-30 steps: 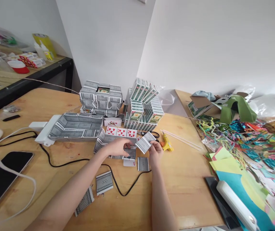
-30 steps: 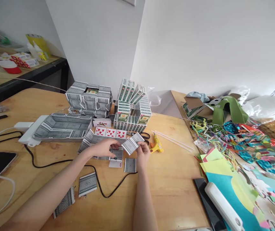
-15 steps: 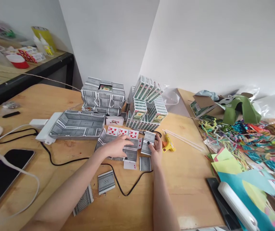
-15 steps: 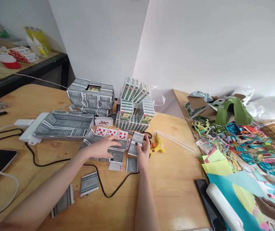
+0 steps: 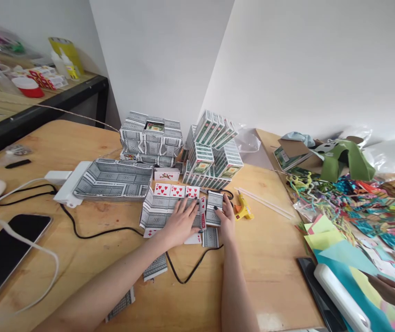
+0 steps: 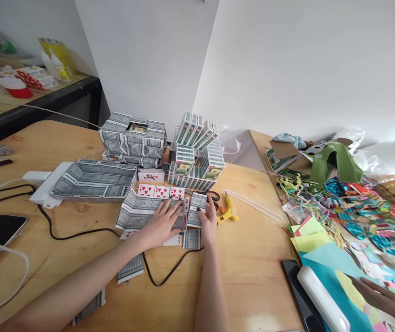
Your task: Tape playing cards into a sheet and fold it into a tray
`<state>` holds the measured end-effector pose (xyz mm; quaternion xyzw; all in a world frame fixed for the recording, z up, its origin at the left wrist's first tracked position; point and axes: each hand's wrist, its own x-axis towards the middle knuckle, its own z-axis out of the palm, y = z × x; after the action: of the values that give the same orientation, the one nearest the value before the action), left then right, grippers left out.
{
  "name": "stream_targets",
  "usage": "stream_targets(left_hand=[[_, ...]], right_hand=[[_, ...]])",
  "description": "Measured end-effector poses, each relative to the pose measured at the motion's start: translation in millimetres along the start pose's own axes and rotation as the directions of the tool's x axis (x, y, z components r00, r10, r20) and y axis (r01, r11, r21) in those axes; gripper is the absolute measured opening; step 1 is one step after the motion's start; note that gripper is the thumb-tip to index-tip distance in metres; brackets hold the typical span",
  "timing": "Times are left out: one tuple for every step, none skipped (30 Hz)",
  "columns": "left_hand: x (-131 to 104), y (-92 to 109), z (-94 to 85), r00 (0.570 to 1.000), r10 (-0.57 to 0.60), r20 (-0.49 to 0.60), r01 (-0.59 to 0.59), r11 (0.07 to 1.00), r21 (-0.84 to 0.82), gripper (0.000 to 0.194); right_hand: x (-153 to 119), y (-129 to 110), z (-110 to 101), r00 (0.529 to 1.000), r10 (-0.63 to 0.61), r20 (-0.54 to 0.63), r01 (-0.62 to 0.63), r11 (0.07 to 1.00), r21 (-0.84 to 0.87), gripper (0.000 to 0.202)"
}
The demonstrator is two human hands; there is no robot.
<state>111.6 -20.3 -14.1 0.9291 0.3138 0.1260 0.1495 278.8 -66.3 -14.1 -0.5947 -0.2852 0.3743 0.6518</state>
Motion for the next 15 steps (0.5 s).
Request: stream_targets(left_hand=[[0,2,0.7,0.999,0.046,-0.004,-0.046,0.999,-0.009,0.059],[0,4,1.6,0.996,0.089,-0.006,-0.089,0.996,-0.018,0.055],[0,5,2.8,0.993,0.120,-0.010,-0.120,0.992,-0.025,0.052],[0,6,4.3,0.991,0.136,-0.018,-0.137,0.990,-0.028,0.050],[0,7,5.8,0.990,0.142,-0.027,-0.143,0.989,-0.028,0.049],[0,8,7.3,0.989,0.143,-0.034,-0.144,0.989,-0.026,0.048],[-1,8,8.7,0.989,0.145,-0.037,-0.146,0.989,-0.023,0.048],[-1,8,9.8,0.988,0.149,-0.036,-0.150,0.989,-0.019,0.047],[-1,7,10.5,0.988,0.153,-0.033,-0.154,0.988,-0.015,0.047],[-1,7,10.9,0.987,0.157,-0.029,-0.158,0.987,-0.013,0.047],[-2,6,10.9,0.987,0.160,-0.028,-0.160,0.987,-0.014,0.047],[-1,6,10.6,0.987,0.161,-0.028,-0.161,0.987,-0.017,0.047],[-1,5,10.0,0.987,0.161,-0.028,-0.161,0.987,-0.021,0.047],[-1,5,9.3,0.987,0.160,-0.029,-0.161,0.987,-0.024,0.047],[-1,5,8.6,0.987,0.160,-0.029,-0.161,0.987,-0.027,0.047]], right_hand=[[1,0,-1,1.000,0.015,0.007,-0.015,1.000,0.004,0.069],[1,0,-2,0.999,0.030,0.011,-0.030,1.000,0.007,0.068],[2,-1,-2,0.999,0.043,0.013,-0.043,0.999,0.008,0.068],[3,-1,-3,0.999,0.050,0.013,-0.050,0.999,0.007,0.067],[3,-1,-4,0.998,0.054,0.012,-0.054,0.999,0.002,0.066],[4,-1,-5,0.998,0.058,0.011,-0.058,0.998,-0.007,0.066],[4,-2,-7,0.998,0.059,0.007,-0.059,0.998,-0.021,0.066],[5,-2,-9,0.998,0.058,-0.001,-0.058,0.998,-0.036,0.065],[5,-2,-11,0.998,0.058,-0.009,-0.058,0.997,-0.051,0.064],[5,-3,-14,0.998,0.060,-0.014,-0.061,0.996,-0.063,0.063],[5,-4,-17,0.998,0.062,-0.016,-0.063,0.995,-0.073,0.062],[5,-4,-19,0.998,0.063,-0.015,-0.064,0.995,-0.079,0.061],[5,-5,-21,0.998,0.064,-0.012,-0.064,0.994,-0.084,0.060],[4,-6,-22,0.998,0.065,-0.003,-0.065,0.994,-0.088,0.059],[4,-7,-23,0.998,0.066,0.006,-0.066,0.994,-0.091,0.058]])
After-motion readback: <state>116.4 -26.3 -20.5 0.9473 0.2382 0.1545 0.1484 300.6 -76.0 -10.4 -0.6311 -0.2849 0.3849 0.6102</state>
